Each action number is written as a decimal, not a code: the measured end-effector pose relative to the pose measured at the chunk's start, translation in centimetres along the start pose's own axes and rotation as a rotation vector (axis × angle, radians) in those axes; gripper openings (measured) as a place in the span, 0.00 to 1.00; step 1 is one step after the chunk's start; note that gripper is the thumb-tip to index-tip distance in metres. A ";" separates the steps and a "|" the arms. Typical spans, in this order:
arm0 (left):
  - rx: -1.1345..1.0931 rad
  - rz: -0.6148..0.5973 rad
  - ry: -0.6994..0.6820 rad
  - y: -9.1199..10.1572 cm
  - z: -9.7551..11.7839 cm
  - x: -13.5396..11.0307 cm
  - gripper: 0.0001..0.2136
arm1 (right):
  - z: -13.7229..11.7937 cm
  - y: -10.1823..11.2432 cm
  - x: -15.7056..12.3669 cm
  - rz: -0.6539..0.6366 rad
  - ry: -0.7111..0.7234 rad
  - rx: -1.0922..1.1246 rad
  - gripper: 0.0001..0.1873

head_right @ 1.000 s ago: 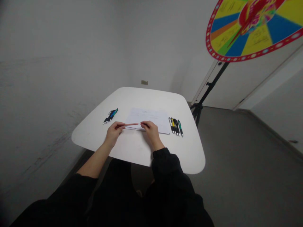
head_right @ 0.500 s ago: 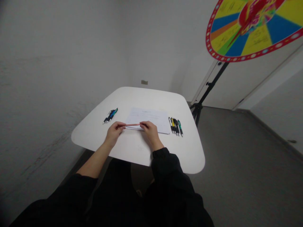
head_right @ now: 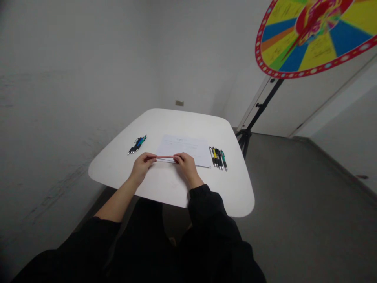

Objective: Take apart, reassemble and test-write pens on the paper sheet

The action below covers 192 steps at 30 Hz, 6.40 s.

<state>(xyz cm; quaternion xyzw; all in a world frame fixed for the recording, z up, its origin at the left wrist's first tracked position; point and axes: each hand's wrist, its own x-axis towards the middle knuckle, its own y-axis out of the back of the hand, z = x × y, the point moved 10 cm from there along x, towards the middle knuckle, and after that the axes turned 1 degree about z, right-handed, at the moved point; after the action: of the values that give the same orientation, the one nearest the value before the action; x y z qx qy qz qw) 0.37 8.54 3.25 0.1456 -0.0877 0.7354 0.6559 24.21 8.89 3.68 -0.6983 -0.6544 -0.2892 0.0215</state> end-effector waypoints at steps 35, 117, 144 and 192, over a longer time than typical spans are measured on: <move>-0.027 -0.021 0.037 -0.3 -0.4 0.0 0.07 | -0.4 -0.6 -0.8 -0.067 -0.014 -0.024 0.21; -0.177 -0.047 0.067 -0.7 0.4 -0.3 0.16 | -3.3 -0.8 -2.1 -0.107 0.090 -0.140 0.09; -0.173 -0.243 0.194 -2.6 -0.5 -1.0 0.14 | -3.9 -8.2 -4.3 -0.296 -0.174 0.510 0.58; 0.086 -0.360 -0.011 -3.3 1.0 -1.2 0.11 | -3.3 -7.7 -4.4 -0.266 -0.172 0.622 0.56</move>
<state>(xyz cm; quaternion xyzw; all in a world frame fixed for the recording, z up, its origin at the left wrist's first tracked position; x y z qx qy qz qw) 3.82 7.56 3.56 0.1909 -0.0321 0.6083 0.7697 15.98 4.72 1.83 -0.5887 -0.7959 -0.0165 0.1402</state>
